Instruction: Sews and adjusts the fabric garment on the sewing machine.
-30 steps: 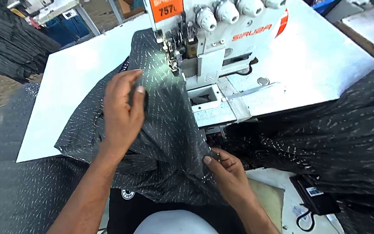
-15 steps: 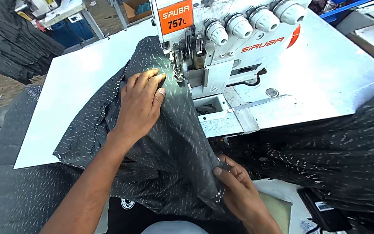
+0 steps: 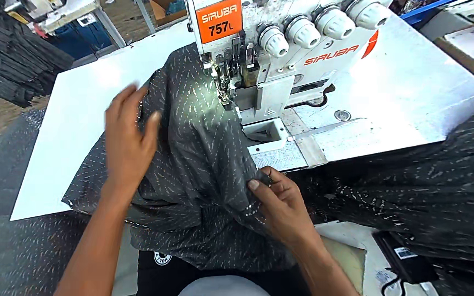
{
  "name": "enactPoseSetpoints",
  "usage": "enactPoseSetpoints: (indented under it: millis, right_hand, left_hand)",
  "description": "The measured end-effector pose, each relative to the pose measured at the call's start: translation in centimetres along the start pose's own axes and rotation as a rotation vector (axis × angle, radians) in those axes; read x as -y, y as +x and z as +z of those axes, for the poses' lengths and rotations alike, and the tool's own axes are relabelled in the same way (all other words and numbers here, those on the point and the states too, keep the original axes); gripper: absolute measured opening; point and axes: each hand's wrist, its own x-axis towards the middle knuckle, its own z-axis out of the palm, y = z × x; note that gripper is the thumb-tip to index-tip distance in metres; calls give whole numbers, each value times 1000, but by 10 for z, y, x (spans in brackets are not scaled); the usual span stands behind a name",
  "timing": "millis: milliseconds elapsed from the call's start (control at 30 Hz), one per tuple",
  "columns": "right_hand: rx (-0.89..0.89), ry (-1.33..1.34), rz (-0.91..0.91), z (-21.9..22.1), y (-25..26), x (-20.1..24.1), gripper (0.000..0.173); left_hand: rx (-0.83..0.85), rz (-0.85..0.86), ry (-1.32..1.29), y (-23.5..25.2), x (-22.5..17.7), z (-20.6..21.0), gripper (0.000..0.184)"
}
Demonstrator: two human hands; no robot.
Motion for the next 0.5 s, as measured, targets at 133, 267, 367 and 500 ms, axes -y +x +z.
enactPoseSetpoints:
  millis: [133, 267, 367, 500]
  right_hand:
    - [-33, -96, -32, -4, -1, 9, 5]
    - [-63, -71, -75, -1, 5, 13, 4]
    - [-99, -41, -67, 3, 1, 11, 5]
    - [-78, 43, -16, 2, -6, 15, 7]
  left_hand:
    - [226, -444, 203, -113, 54, -39, 90]
    - [210, -533, 190, -122, 74, -50, 39]
    - [95, -662, 7, -101, 79, -62, 33]
    - [-190, -736, -340, -47, 96, -98, 27]
